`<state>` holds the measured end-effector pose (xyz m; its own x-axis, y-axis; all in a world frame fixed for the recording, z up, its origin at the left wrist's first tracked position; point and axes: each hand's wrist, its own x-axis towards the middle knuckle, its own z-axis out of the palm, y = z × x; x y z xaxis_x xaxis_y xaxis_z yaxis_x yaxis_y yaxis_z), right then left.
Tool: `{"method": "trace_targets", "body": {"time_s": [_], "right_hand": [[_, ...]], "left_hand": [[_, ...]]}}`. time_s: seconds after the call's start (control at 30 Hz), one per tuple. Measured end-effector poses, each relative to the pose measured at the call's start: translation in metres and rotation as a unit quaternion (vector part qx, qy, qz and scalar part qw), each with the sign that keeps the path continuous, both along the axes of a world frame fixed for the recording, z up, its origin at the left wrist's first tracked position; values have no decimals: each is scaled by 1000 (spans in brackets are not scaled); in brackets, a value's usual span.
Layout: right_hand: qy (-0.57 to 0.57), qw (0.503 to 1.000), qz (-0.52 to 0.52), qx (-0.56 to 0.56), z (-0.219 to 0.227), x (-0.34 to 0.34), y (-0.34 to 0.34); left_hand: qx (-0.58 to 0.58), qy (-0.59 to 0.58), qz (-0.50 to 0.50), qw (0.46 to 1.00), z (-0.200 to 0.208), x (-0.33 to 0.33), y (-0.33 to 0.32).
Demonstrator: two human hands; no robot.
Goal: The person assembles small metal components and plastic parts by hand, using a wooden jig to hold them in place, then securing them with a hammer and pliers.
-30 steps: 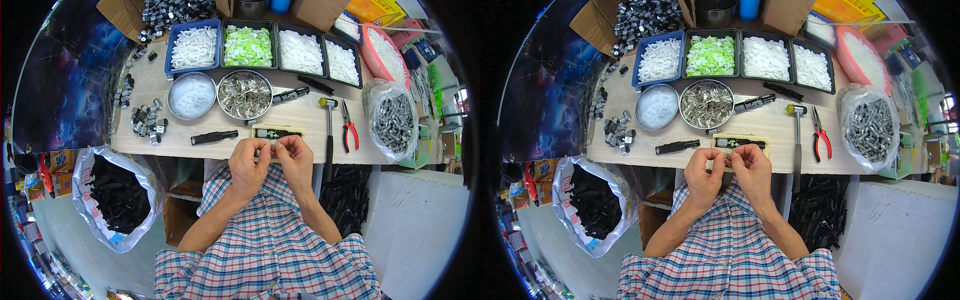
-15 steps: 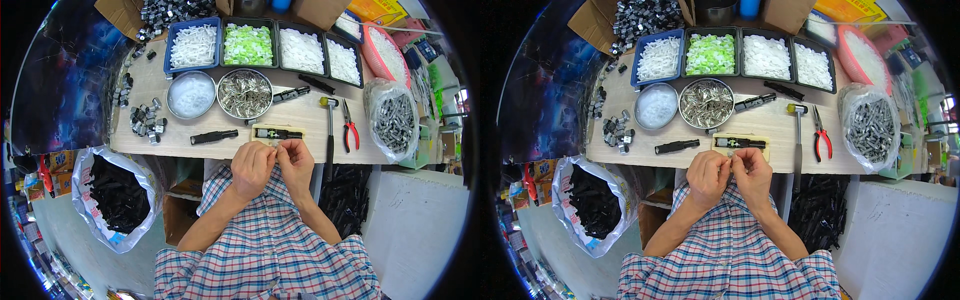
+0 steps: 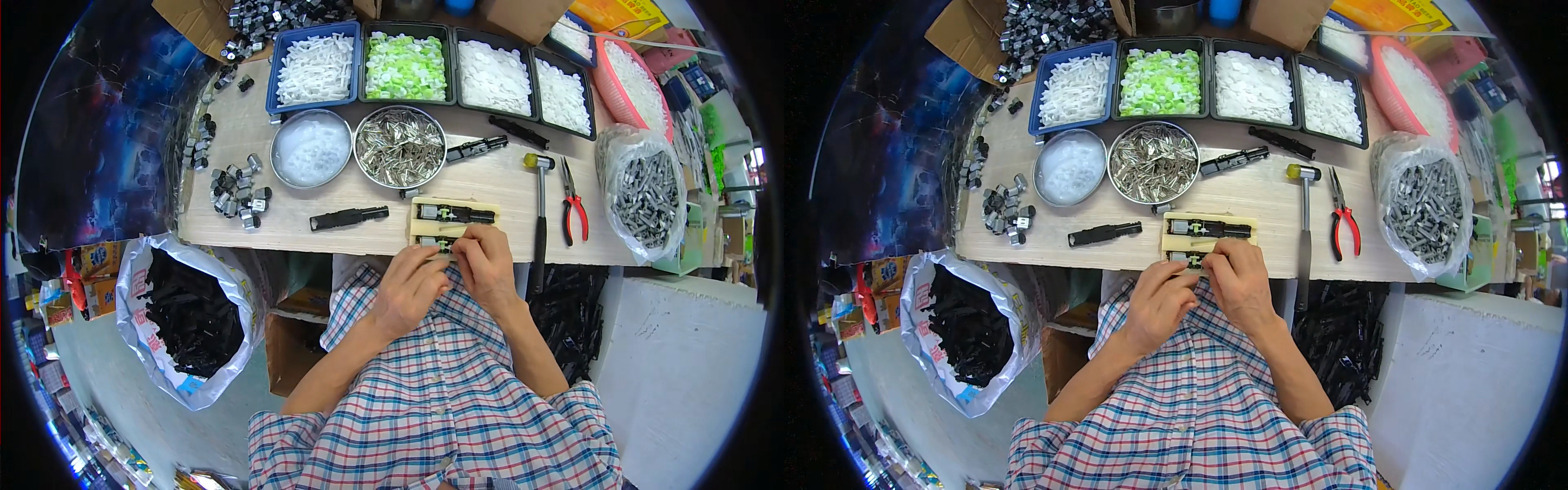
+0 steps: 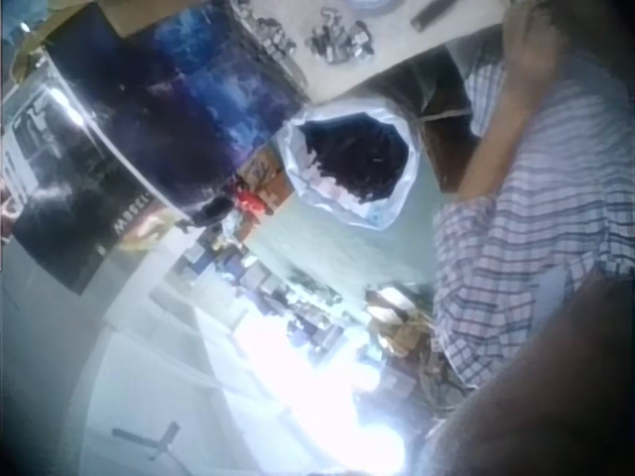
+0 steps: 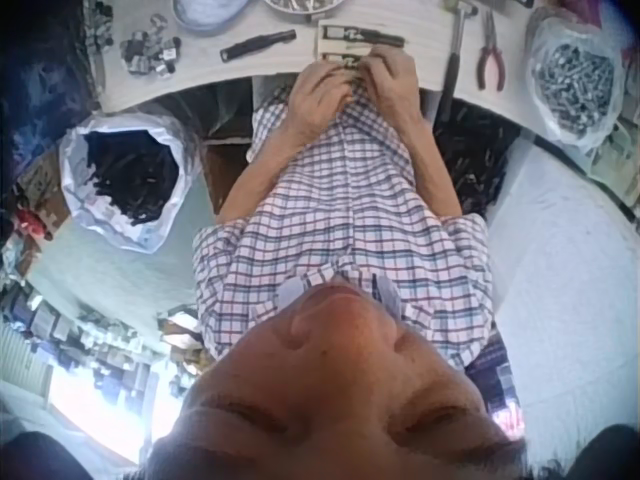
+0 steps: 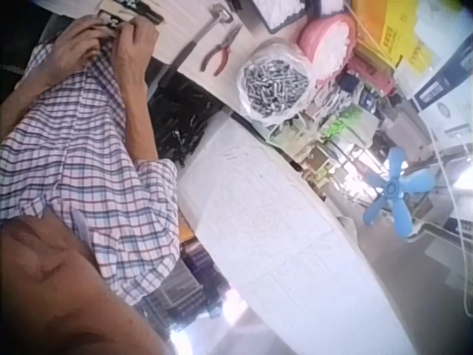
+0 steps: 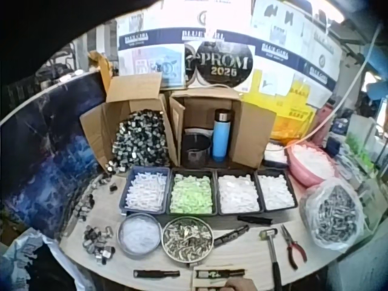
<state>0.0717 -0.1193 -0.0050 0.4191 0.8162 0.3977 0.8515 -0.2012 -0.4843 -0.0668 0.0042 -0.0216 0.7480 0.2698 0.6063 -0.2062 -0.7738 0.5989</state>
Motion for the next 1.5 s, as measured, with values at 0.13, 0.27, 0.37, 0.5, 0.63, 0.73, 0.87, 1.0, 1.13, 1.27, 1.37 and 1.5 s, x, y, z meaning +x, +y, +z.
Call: {"method": "trace_targets", "body": {"time_s": [0.13, 0.27, 0.37, 0.5, 0.63, 0.73, 0.87, 1.0, 1.13, 1.27, 1.37, 1.5], "right_hand": [[3, 1000, -3, 7, -2, 0, 3], [19, 1000, 13, 9, 1, 3, 1], [4, 1000, 3, 20, 2, 5, -4], [23, 999, 28, 6, 7, 4, -1], [50, 997, 57, -29, 18, 23, 1], [34, 998, -33, 41, 12, 68, 9], [-57, 968, -226, 92, 16, 193, 32], [-188, 929, -314, 55, 1, 284, 42], [-193, 932, -302, -47, 5, 294, 53], [-166, 949, -264, -50, 0, 284, 43], [-154, 961, -231, -21, 4, 273, 33], [-142, 964, -223, 24, 1, 261, 21]], "left_hand": [[80, 56, -4, 995, -9, -3, -5], [129, 87, -8, 988, -9, -5, -7], [137, 110, 1, 985, -5, -3, -17], [163, 157, 14, 974, 3, -8, -24], [166, 143, 27, 975, 7, 2, -24], [172, 135, 33, 975, 8, 6, -22], [158, 125, 22, 979, 11, 4, -19], [82, 72, -25, 994, 18, 10, -13], [-51, 53, -41, 996, 19, 9, -8], [-212, 102, 9, 972, 29, 10, -6], [-270, 108, 16, 957, 31, 12, -3], [-384, 137, 14, 913, 29, 11, -4]]}}
